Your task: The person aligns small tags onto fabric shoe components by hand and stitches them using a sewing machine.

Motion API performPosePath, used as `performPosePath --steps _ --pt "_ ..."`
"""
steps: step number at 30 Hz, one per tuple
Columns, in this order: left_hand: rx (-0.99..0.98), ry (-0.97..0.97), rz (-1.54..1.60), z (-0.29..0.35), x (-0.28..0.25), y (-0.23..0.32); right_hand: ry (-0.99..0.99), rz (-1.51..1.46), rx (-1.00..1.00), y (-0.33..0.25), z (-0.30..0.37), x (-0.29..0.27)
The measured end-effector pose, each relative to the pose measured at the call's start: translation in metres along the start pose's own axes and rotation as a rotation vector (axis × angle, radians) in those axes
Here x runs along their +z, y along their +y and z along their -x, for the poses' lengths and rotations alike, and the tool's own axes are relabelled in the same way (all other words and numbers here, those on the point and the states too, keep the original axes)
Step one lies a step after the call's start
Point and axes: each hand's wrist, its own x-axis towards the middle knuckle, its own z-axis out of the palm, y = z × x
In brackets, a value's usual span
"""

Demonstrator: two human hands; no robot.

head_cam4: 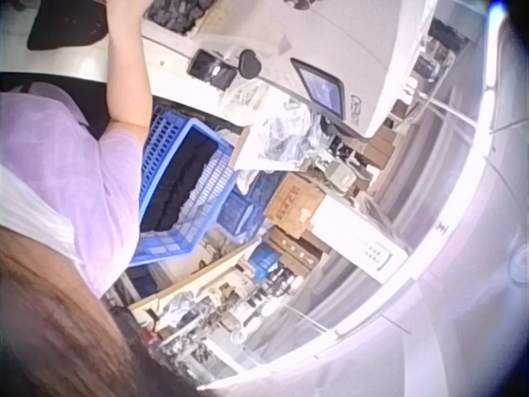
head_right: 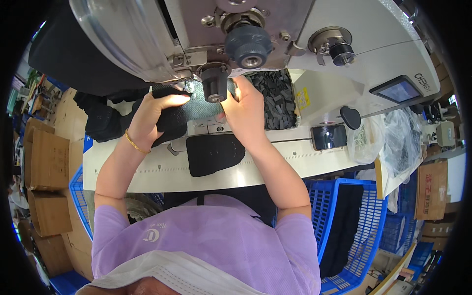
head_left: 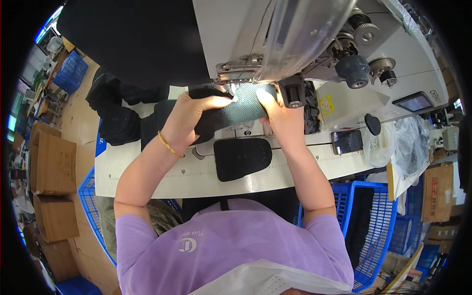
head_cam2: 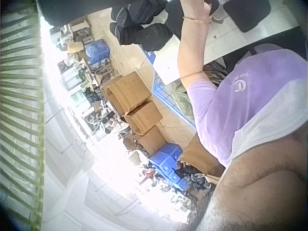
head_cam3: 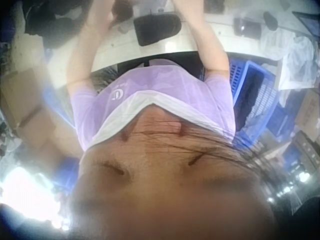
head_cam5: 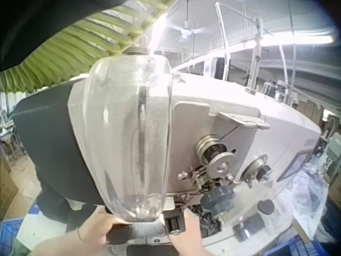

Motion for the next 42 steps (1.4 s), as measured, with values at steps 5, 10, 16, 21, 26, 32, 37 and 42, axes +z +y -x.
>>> performPosePath --steps 5,10,16,21,26,32,37,42 --pt "-0.022 0.061 -0.038 -0.007 0.003 0.005 0.016 -0.047 -0.013 0.005 -0.009 0.002" --pt "0.007 0.036 -0.040 -0.009 0.002 0.003 0.021 -0.074 -0.032 0.008 -0.007 0.002" --pt "0.025 0.037 -0.059 -0.010 -0.001 0.000 0.002 -0.070 -0.044 0.012 -0.007 0.003" --pt "0.032 -0.007 -0.088 -0.014 -0.007 0.001 0.012 -0.078 -0.028 0.016 -0.011 0.003" --pt "0.031 -0.034 -0.137 -0.012 -0.008 -0.004 0.004 -0.115 0.002 0.014 -0.011 -0.001" --pt "-0.051 0.079 0.136 -0.012 -0.014 -0.001 -0.011 -0.068 0.052 0.005 -0.008 -0.002" --pt "-0.029 0.053 0.278 -0.015 -0.020 0.001 0.000 -0.051 0.023 0.003 -0.006 -0.001" --pt "-0.076 -0.057 0.012 -0.017 -0.015 0.000 -0.014 -0.031 0.016 0.001 -0.007 -0.002"
